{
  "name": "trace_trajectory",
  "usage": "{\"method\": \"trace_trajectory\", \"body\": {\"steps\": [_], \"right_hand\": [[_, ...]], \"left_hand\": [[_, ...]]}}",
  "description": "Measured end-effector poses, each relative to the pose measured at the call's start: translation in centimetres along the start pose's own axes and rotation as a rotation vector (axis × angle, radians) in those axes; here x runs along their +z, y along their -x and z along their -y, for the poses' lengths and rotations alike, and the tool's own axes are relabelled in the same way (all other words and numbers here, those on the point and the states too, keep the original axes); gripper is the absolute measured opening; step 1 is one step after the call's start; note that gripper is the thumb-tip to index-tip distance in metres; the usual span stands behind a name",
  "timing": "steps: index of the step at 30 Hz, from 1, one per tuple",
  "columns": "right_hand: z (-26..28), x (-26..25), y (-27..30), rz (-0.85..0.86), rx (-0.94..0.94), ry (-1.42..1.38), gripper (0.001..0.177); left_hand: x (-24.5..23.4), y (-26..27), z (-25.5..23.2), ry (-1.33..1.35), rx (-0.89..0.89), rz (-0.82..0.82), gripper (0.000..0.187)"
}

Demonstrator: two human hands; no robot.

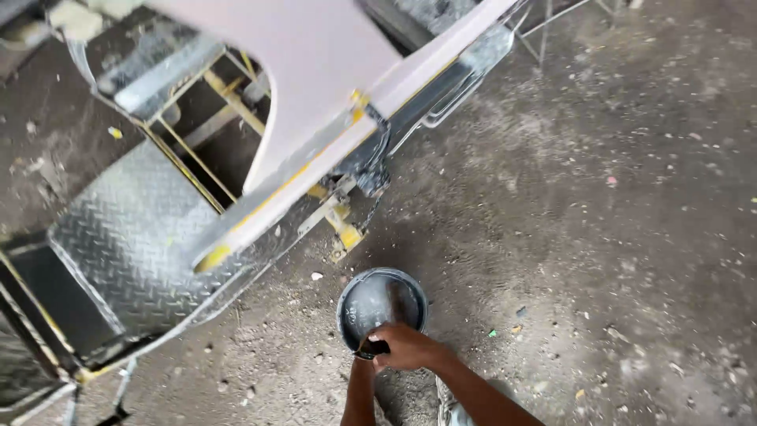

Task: The person wets a sanding block in a bucket and then sands the side panel of a white vehicle. The person repeatedly dips the sanding block into the bucket to keep it wet while smoothing the vehicle's surface.

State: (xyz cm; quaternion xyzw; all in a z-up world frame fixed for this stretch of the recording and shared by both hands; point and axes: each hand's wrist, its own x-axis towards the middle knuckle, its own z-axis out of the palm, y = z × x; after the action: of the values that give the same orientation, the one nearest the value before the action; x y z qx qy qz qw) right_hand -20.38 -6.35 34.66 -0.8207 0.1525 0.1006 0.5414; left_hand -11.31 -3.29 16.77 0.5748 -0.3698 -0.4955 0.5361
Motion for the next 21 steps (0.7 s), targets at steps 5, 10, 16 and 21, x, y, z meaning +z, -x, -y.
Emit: {"method": "trace_trajectory", "body": {"steps": [5, 10, 16, 21], "right_hand": [[12.1, -9.7, 8.1, -0.037, 0.154, -0.448, 0.051], [13.0, -13.5, 10.8, -0.303, 0.339, -0.821, 0.038], [18.5, -17.2, 2.6, -0.537, 0.116, -1.441, 0.028], [23.1, -21.6, -11.8, -0.802, -0.263, -1.371, 0.013]], "left_hand": [[-0.8, 3.4, -11.0, 0.412, -0.432, 0.084, 0.02], [-3.7, 6.3, -16.0, 0.8, -0.754, 0.096, 0.032], [-8.3, 0.2, -40.6, -0.666, -0.189, 0.062, 0.052], [-13.9, -4.5, -63.9, -1.271, 0.322, 0.098, 0.034]]}}
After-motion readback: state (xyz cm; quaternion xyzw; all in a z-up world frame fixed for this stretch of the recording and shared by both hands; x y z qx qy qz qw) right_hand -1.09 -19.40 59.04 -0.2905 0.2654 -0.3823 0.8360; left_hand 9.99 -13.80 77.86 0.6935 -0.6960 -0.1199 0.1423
